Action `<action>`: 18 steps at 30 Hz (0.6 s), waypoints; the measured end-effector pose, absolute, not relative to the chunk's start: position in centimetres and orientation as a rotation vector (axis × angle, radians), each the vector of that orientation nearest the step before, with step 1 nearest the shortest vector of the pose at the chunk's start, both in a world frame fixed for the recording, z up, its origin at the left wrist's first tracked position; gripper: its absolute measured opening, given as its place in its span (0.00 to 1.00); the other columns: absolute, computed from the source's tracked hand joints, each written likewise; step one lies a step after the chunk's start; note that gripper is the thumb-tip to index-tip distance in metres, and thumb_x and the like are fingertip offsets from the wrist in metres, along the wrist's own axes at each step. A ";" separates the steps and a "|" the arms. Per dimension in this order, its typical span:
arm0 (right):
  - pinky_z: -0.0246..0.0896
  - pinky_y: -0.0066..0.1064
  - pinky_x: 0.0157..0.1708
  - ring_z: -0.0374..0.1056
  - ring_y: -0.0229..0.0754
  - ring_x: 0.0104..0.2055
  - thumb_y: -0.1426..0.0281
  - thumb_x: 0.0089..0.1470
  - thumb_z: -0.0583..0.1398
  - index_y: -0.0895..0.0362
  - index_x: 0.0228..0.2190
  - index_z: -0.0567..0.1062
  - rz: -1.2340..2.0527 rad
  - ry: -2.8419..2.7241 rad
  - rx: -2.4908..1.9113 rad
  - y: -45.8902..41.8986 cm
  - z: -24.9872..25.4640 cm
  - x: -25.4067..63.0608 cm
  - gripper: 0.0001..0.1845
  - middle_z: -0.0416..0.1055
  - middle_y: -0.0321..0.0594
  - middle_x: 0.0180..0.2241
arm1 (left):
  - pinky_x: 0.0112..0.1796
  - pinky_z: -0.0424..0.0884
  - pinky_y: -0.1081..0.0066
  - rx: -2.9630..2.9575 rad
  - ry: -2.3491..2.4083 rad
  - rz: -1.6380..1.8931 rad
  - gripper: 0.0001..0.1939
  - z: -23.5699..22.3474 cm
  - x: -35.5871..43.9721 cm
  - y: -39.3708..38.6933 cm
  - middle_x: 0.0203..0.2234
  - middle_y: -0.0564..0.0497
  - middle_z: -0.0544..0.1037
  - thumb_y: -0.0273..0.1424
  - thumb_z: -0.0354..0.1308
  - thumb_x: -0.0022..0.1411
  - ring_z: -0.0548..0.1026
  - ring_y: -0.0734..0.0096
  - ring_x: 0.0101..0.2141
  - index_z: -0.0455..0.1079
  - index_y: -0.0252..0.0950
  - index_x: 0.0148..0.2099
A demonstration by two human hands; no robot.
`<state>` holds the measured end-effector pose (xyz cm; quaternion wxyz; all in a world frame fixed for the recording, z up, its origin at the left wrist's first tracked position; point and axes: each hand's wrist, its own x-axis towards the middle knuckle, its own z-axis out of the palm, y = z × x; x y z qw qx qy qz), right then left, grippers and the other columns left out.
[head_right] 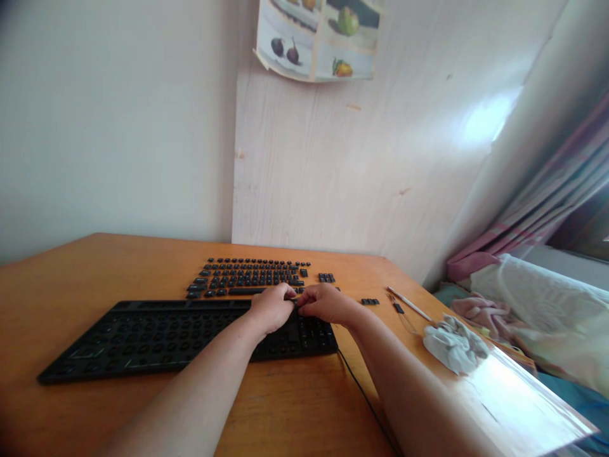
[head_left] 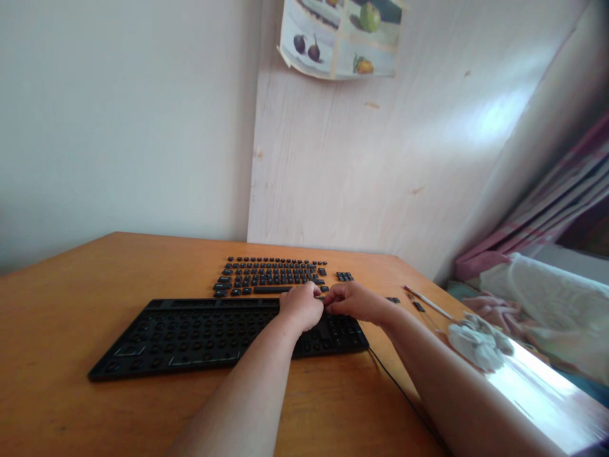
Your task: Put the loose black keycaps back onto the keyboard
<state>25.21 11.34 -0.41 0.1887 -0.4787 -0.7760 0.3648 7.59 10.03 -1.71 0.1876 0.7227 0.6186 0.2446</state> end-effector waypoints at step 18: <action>0.52 0.25 0.26 0.59 0.32 0.25 0.72 0.42 0.62 0.58 0.31 0.76 1.014 -2.130 -1.284 11.5 -1.2 25.4 0.09 0.69 0.32 0.24 | 0.43 0.65 0.64 2.064 1.758 0.665 0.13 -1.6 7.6 10.0 0.42 0.53 0.79 0.38 0.59 0.50 0.73 0.58 0.46 0.72 0.47 0.41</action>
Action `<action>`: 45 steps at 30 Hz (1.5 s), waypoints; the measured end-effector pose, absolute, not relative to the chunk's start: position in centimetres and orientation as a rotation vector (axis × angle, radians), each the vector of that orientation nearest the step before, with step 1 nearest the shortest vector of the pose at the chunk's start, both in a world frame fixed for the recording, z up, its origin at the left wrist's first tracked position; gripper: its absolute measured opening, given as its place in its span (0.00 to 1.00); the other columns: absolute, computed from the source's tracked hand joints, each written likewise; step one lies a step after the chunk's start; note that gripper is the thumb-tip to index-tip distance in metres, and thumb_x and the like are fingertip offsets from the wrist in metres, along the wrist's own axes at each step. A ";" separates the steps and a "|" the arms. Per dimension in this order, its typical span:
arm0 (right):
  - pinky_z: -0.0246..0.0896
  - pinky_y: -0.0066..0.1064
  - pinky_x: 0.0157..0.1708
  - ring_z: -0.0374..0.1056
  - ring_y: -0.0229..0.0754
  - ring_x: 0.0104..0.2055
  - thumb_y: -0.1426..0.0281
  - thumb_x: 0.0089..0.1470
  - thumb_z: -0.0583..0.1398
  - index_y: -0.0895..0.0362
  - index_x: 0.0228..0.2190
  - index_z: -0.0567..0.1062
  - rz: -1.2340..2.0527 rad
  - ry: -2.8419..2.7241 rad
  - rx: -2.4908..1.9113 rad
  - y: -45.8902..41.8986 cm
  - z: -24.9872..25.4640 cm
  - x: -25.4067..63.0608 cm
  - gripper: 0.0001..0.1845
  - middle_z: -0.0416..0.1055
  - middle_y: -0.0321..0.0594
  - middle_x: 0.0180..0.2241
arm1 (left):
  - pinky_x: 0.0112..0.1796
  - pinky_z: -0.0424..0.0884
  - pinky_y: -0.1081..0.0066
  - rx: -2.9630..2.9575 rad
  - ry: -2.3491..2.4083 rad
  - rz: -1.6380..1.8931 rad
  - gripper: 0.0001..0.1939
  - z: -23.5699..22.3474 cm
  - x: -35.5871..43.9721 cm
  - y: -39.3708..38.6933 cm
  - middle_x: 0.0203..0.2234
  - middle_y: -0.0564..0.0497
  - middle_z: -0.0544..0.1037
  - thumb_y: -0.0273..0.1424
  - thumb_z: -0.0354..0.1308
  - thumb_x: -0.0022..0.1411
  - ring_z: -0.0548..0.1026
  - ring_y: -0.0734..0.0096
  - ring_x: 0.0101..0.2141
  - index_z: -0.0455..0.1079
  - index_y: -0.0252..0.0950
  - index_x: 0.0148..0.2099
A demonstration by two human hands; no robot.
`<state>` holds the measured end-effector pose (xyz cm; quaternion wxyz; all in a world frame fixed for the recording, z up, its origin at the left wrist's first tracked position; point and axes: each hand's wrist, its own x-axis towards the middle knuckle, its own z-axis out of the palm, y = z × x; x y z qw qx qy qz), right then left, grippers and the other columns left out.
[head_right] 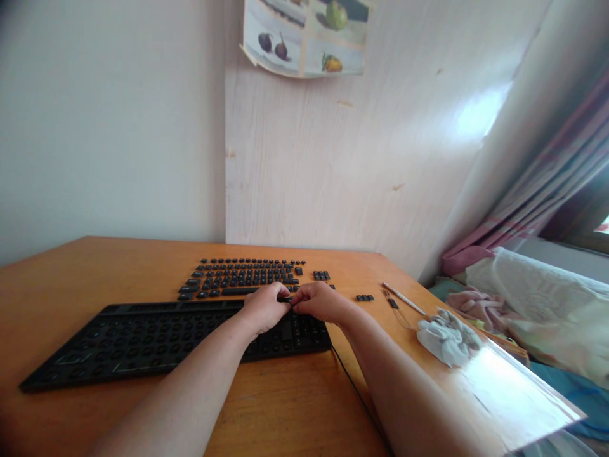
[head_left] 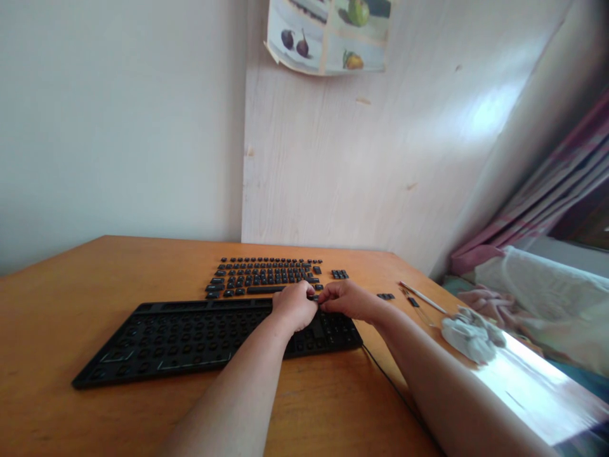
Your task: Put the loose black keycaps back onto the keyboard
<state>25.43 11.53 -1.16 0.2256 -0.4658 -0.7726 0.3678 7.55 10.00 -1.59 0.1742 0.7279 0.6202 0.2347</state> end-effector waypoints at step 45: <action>0.45 0.25 0.18 0.54 0.32 0.19 0.63 0.45 0.57 0.60 0.33 0.73 0.610 -1.416 -1.543 11.2 2.6 33.8 0.15 0.59 0.32 0.17 | 0.45 0.64 0.65 2.104 1.800 0.643 0.11 -1.4 7.7 9.6 0.43 0.54 0.78 0.38 0.55 0.55 0.72 0.61 0.47 0.70 0.46 0.42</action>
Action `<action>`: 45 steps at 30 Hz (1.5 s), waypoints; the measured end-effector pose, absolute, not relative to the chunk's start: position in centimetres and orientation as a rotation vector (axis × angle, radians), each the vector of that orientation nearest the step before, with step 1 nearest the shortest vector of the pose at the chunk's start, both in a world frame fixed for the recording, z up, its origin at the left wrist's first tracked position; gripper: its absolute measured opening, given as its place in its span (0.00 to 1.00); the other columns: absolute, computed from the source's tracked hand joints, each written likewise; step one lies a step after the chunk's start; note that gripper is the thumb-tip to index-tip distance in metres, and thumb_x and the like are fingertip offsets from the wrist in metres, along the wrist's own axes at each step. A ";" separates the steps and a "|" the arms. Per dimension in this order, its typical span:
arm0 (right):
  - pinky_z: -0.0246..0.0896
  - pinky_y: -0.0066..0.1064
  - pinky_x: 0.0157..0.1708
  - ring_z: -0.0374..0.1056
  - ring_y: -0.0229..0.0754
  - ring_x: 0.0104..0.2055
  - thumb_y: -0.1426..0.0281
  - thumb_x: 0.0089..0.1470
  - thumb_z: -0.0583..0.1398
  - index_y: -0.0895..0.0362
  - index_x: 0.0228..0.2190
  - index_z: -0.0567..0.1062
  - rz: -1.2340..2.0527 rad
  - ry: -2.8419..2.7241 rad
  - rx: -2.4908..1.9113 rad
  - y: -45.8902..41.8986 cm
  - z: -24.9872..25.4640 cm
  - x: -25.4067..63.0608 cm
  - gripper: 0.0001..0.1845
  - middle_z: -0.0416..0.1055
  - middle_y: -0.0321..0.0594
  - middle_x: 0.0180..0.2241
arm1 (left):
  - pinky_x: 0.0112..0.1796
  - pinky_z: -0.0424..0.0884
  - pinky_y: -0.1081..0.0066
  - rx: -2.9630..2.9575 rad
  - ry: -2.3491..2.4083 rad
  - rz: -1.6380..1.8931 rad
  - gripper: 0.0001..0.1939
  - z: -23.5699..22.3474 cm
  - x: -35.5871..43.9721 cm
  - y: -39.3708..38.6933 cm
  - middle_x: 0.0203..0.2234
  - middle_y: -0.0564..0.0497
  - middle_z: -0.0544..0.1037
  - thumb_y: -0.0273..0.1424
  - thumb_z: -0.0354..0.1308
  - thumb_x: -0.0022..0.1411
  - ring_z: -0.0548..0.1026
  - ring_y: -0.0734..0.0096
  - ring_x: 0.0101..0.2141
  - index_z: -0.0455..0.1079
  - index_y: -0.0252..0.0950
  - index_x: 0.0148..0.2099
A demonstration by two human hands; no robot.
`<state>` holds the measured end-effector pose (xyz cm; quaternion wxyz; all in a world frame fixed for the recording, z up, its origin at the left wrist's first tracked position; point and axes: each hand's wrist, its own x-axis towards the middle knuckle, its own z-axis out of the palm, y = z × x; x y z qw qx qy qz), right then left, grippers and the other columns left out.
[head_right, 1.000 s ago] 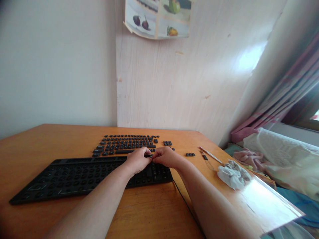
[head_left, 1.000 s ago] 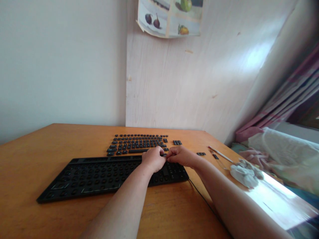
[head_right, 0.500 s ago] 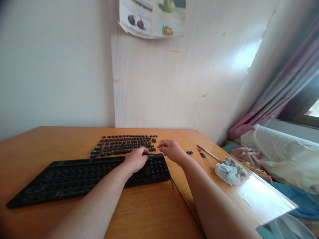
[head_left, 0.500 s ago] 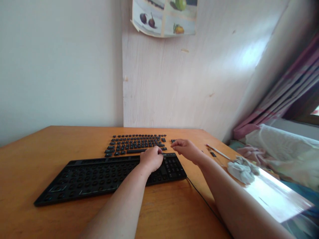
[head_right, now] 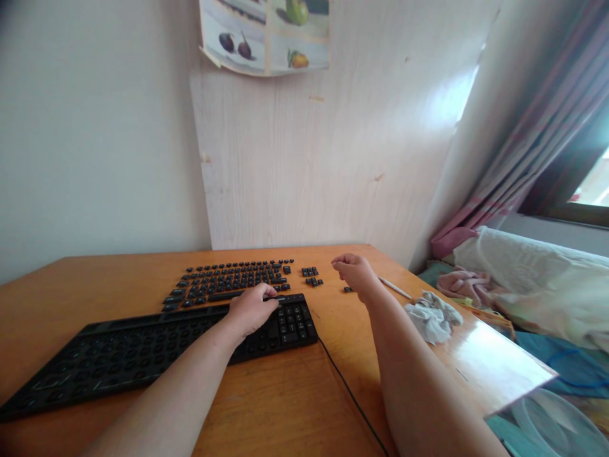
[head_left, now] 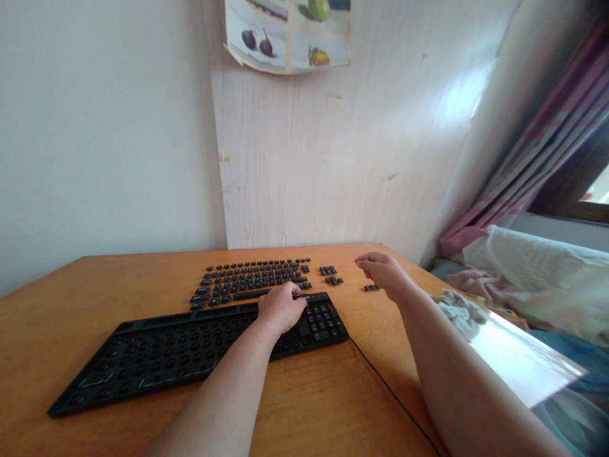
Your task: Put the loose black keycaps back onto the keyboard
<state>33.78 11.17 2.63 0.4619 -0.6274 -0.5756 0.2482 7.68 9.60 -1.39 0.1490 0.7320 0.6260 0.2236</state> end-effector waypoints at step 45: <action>0.53 0.26 0.24 0.63 0.35 0.22 0.68 0.41 0.65 0.55 0.36 0.79 0.254 -1.848 -2.110 13.0 -1.2 39.3 0.16 0.74 0.38 0.25 | 0.46 0.63 0.63 2.160 1.782 0.668 0.15 -1.7 7.5 9.8 0.45 0.52 0.77 0.43 0.53 0.56 0.71 0.58 0.49 0.69 0.45 0.44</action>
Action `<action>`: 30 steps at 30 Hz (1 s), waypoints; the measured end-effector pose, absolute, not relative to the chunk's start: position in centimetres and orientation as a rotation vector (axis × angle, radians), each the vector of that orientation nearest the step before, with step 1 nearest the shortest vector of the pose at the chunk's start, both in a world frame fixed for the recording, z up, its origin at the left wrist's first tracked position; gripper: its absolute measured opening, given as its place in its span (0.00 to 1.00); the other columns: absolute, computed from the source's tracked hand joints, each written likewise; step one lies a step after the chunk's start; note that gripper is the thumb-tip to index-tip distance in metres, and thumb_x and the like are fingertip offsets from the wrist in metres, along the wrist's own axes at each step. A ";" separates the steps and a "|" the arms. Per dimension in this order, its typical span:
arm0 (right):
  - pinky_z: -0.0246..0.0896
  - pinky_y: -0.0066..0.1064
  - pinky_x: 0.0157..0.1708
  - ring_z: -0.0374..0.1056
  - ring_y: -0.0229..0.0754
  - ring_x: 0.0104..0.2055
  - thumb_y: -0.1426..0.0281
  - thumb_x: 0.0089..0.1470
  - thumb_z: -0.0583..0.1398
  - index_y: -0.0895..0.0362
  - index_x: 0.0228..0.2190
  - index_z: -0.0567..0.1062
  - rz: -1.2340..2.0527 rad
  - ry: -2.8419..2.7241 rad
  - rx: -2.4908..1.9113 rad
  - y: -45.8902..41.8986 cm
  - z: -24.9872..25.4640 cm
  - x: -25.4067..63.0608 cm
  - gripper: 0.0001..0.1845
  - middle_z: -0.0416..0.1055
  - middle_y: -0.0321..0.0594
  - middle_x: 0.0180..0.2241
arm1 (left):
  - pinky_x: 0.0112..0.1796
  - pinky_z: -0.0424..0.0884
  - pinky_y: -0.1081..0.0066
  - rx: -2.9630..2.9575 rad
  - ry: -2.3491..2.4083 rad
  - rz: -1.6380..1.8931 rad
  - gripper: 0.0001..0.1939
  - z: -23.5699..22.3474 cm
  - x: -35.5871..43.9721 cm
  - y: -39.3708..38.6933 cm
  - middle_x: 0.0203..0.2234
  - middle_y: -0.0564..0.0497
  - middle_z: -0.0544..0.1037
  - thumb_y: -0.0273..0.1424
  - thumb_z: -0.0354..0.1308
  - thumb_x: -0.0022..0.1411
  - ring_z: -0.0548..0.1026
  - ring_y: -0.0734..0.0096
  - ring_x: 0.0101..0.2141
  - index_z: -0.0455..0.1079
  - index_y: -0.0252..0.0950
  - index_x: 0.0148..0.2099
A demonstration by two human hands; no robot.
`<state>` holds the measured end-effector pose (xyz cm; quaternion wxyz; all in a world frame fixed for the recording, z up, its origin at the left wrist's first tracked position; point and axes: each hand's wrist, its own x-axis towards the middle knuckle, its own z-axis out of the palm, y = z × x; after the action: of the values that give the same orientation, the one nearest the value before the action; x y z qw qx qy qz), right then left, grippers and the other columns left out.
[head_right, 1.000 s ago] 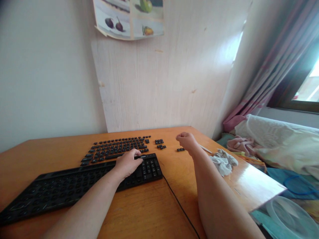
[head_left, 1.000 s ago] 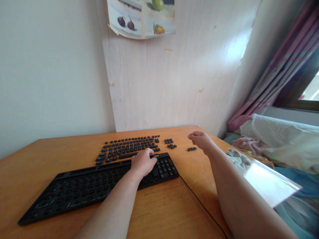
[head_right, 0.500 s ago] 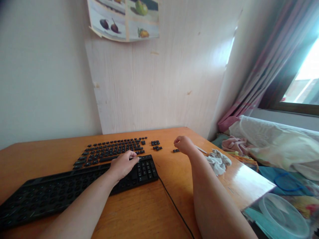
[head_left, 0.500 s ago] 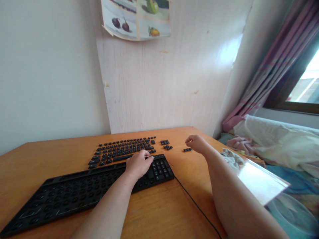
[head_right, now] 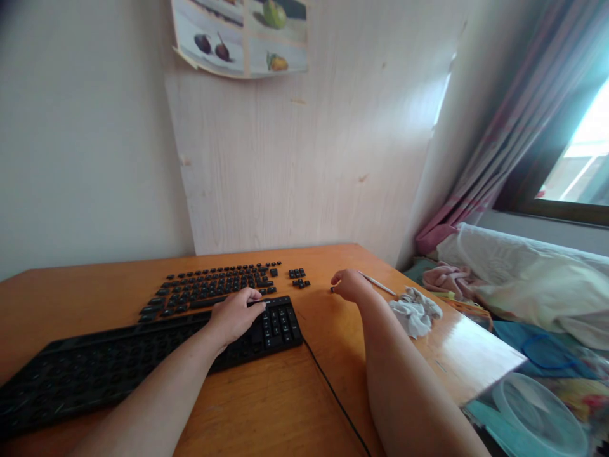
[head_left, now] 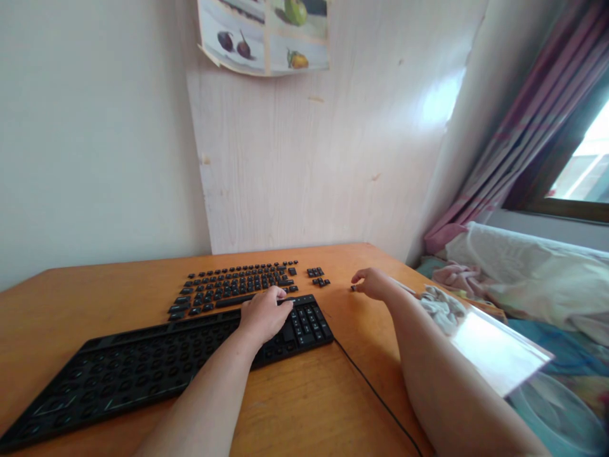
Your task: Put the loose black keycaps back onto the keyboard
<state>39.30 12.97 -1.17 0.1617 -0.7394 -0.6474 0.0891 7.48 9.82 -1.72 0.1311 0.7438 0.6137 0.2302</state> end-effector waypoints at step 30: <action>0.50 0.24 0.21 0.59 0.33 0.23 0.65 0.43 0.62 0.60 0.31 0.76 0.614 -1.995 -1.582 11.5 0.7 32.4 0.12 0.69 0.35 0.24 | 0.45 0.63 0.62 2.191 1.814 0.664 0.15 -2.0 7.8 9.8 0.44 0.51 0.77 0.44 0.52 0.56 0.72 0.58 0.46 0.69 0.46 0.43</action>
<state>32.44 11.46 0.74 0.2584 -0.5836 -0.7357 0.2266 7.75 9.77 -2.01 0.1101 0.7454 0.6173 0.2260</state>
